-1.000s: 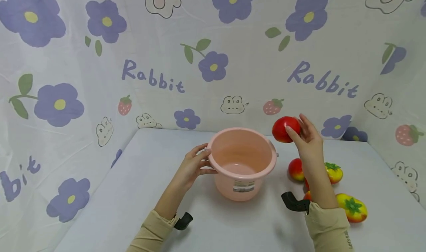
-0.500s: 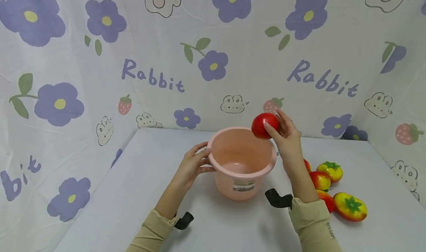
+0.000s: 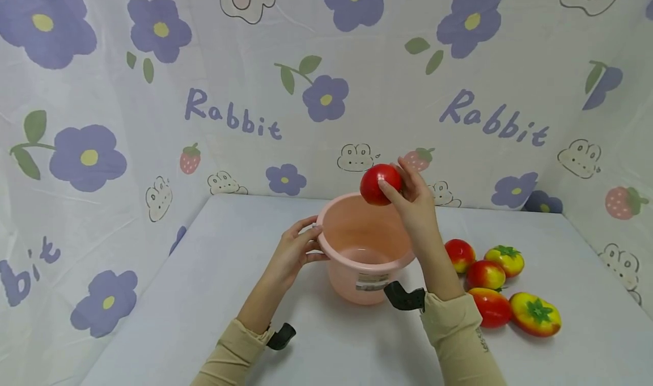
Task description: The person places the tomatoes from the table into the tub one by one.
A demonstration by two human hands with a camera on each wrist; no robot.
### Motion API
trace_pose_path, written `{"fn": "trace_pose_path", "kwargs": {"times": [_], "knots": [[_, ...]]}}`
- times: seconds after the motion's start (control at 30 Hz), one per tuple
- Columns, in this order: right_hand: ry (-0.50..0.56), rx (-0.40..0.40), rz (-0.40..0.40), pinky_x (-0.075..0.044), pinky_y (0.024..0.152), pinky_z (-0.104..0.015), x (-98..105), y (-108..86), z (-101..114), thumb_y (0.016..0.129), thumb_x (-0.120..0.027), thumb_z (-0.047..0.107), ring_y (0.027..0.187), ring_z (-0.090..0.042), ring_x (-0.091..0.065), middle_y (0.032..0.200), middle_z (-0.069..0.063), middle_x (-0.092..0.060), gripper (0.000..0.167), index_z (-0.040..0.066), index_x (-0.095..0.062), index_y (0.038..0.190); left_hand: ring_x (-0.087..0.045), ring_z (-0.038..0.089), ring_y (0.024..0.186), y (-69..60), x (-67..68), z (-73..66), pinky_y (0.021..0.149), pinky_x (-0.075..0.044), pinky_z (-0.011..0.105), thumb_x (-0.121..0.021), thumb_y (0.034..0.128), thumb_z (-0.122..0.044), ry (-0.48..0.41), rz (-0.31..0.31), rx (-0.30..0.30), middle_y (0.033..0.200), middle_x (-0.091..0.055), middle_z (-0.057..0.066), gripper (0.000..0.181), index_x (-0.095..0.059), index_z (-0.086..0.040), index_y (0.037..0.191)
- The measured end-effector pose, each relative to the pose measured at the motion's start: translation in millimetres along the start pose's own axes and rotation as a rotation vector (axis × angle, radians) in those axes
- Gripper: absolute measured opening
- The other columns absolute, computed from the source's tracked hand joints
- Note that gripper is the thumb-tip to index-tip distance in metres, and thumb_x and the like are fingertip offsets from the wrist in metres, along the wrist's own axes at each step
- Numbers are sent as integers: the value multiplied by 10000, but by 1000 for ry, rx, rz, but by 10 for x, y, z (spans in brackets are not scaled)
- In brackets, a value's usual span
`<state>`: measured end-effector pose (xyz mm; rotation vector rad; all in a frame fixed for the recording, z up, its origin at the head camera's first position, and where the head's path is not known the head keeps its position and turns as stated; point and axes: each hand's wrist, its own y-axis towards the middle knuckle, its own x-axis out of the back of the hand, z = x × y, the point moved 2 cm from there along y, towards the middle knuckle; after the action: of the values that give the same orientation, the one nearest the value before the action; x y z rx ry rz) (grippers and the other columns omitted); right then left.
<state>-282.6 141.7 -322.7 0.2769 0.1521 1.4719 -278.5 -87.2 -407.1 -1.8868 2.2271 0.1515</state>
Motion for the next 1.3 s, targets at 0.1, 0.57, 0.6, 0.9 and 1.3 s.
{"fn": "trace_pose_path", "kwargs": {"times": [0.1,0.57,0.6,0.9,1.3], "knots": [[-3,-6,13,-380,1155,-369,-57,18,31,942,-645,251,1428,-165,-400,1536,14,-432,651,247,-339,1516,-667,128,779,0,0,1,732,-619,308,-573,979,-190,12,-4,-3,1170,-610,213,438,-483,-80,1393],[28,29,55,-417,1125,-375,-312,117,192,941,-644,211,1410,-183,-427,1521,3,-451,642,234,-350,1511,-668,123,786,-10,22,-19,732,-616,294,-567,984,-208,23,-10,9,1130,-626,170,435,-476,-103,1396],[29,28,58,-419,1124,-377,-327,124,197,941,-644,204,1408,-189,-429,1519,-1,-452,643,231,-349,1512,-668,122,785,-10,23,-20,733,-616,294,-567,984,-209,24,-7,9,1118,-629,159,440,-471,-100,1399],[11,-7,84,-431,1113,-409,-448,170,163,933,-654,187,1412,-219,-423,1521,-11,-450,659,230,-344,1513,-676,110,796,-11,24,-17,755,-616,301,-552,988,-221,49,-4,0,1247,-572,268,457,-450,-89,1413],[-81,-83,135,-420,1118,-452,-521,176,86,923,-662,166,1421,-276,-396,1534,-72,-426,711,214,-298,1532,-678,123,822,-4,9,-10,770,-613,299,-556,991,-239,51,1,22,1314,-539,278,453,-458,-99,1410]]}}
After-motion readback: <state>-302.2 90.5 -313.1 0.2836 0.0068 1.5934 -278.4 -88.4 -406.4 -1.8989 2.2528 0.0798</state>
